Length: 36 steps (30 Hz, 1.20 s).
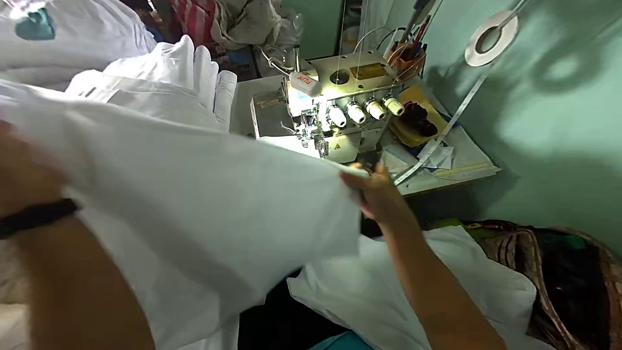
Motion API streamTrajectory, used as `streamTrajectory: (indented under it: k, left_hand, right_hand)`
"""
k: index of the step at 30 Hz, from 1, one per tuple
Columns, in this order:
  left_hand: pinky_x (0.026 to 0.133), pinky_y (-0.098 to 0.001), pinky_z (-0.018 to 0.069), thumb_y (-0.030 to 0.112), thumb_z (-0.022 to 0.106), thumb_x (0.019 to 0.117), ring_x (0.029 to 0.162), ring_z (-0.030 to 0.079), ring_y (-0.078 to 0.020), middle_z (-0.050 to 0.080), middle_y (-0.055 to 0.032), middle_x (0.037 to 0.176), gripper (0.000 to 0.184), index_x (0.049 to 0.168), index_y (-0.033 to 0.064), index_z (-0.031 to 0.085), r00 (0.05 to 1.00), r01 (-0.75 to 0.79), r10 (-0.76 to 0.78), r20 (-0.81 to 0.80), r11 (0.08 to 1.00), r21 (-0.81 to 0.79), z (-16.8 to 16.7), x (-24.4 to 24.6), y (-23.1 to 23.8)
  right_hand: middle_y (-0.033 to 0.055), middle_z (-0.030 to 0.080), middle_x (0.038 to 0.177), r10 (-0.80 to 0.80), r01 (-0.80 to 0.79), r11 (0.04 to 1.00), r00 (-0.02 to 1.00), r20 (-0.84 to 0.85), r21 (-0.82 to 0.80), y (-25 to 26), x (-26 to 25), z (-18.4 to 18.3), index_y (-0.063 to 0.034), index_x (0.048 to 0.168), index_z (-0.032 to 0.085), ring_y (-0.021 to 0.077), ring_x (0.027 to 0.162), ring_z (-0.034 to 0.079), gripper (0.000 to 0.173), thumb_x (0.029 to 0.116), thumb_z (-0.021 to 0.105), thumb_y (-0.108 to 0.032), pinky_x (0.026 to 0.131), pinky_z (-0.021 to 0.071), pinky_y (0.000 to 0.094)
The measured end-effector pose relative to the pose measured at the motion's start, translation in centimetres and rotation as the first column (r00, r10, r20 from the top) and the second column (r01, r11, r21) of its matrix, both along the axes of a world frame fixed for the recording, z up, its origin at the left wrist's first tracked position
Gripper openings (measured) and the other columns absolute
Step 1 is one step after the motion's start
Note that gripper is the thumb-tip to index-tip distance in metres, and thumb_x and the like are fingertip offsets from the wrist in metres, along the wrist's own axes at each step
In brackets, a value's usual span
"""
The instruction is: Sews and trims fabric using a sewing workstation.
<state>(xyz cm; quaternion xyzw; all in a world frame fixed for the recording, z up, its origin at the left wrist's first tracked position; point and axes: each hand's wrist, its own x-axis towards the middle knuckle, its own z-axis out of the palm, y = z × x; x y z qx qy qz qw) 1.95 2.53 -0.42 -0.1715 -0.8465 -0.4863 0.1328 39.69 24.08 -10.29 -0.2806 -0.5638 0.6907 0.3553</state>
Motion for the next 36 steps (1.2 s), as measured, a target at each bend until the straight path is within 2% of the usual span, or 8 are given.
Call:
streamTrajectory:
  k: [3,8,14,18,20,25,29,36]
  left_hand:
    - [0.119,-0.0458,0.0332,0.011,0.061,0.0975,0.143,0.040,-0.0445,0.037,-0.0404,0.151,0.064,0.146,-0.0199,0.033,0.851,0.466,-0.503,-0.151,0.856,-0.223,-1.9,8.0,7.2]
    - [0.110,-0.0702,0.0307,0.024,0.075,0.0899,0.136,0.050,-0.0398,0.057,-0.0226,0.141,0.046,0.127,-0.0013,0.067,0.477,0.822,-0.876,0.068,0.417,-0.387,-9.9,13.6,16.1]
    - [0.108,-0.0763,0.0204,0.019,0.070,0.0936,0.125,0.056,-0.0411,0.065,-0.0207,0.118,0.022,0.090,-0.0028,0.069,0.445,0.809,-0.895,0.040,0.382,-0.447,-9.9,14.4,17.5]
    - [0.084,-0.0355,0.0503,0.004,0.055,0.1003,0.086,0.064,-0.0209,0.066,-0.0148,0.089,0.014,0.095,-0.0036,0.065,0.309,0.818,-0.941,-0.142,0.338,-0.465,-8.5,15.2,15.1]
    - [0.085,-0.0229,0.0513,-0.001,0.054,0.0996,0.088,0.066,-0.0150,0.069,-0.0164,0.092,0.016,0.099,-0.0069,0.069,0.272,0.847,-0.946,-0.178,0.323,-0.422,-7.6,15.8,13.9]
    - [0.080,-0.0143,0.0469,0.005,0.058,0.1011,0.084,0.061,-0.0051,0.068,-0.0144,0.089,0.018,0.097,-0.0081,0.069,0.290,0.868,-0.924,-0.248,0.364,-0.339,-8.4,14.6,14.0]
    - [0.080,-0.0127,0.0479,0.005,0.059,0.1002,0.084,0.062,-0.0016,0.069,-0.0141,0.090,0.018,0.097,-0.0097,0.069,0.276,0.904,-0.926,-0.257,0.341,-0.257,-9.4,13.9,15.9]
    - [0.081,-0.0131,0.0469,0.010,0.061,0.0994,0.085,0.059,0.0028,0.068,-0.0058,0.092,0.019,0.094,-0.0038,0.072,0.281,0.938,-0.959,-0.018,0.279,-0.207,-10.4,12.0,17.8]
  right_hand:
    - [-0.0058,0.050,0.053,-0.182,0.154,0.973,0.970,0.160,0.172,2.0,-5.9,-3.2,-0.0150,0.064,0.052,0.0011,0.041,0.041,0.035,0.0877,0.078,-0.016,0.041,0.0347,0.0194]
    - [-0.0029,0.042,0.048,-0.056,0.041,0.997,0.962,0.266,0.059,1.2,-4.9,-5.4,-0.0131,0.070,0.052,0.0049,0.035,0.037,0.046,0.1022,0.060,-0.046,0.036,0.0346,0.0216]
    - [-0.0037,0.061,0.062,0.126,-0.073,0.980,0.946,0.300,-0.184,-2.5,-1.4,-8.5,-0.0020,0.080,0.061,-0.0011,0.044,0.048,0.017,0.0958,0.066,-0.003,0.045,0.0436,0.0163]
    - [-0.0057,0.066,0.067,0.026,0.002,0.990,0.979,0.202,-0.138,-3.9,-0.7,-9.2,-0.0003,0.086,0.066,-0.0062,0.048,0.049,0.013,0.0971,0.060,0.002,0.049,0.0423,0.0118]
    - [-0.0073,0.062,0.068,-0.084,0.074,0.996,0.970,0.228,0.054,-3.8,-0.7,-10.1,0.0001,0.084,0.069,-0.0083,0.058,0.050,0.012,0.0943,0.065,-0.002,0.057,0.0421,0.0103]
    - [0.0073,0.069,0.102,-0.155,0.105,0.965,0.967,0.201,0.242,-2.2,-1.5,-11.3,0.0013,0.079,0.071,-0.0009,0.079,0.059,0.013,0.0885,0.073,-0.007,0.070,0.0494,0.0148]
    - [-0.0072,0.063,0.066,-0.114,0.116,0.993,0.976,0.187,0.000,-1.6,-1.7,-10.6,-0.0063,0.072,0.069,-0.0058,0.052,0.048,0.017,0.0868,0.072,0.003,0.050,0.0408,0.0123]
    - [-0.0071,0.060,0.068,-0.109,0.088,0.988,0.979,0.175,0.125,-3.1,-1.1,-10.6,-0.0054,0.069,0.062,-0.0072,0.059,0.051,0.016,0.0816,0.071,-0.003,0.056,0.0427,0.0115]
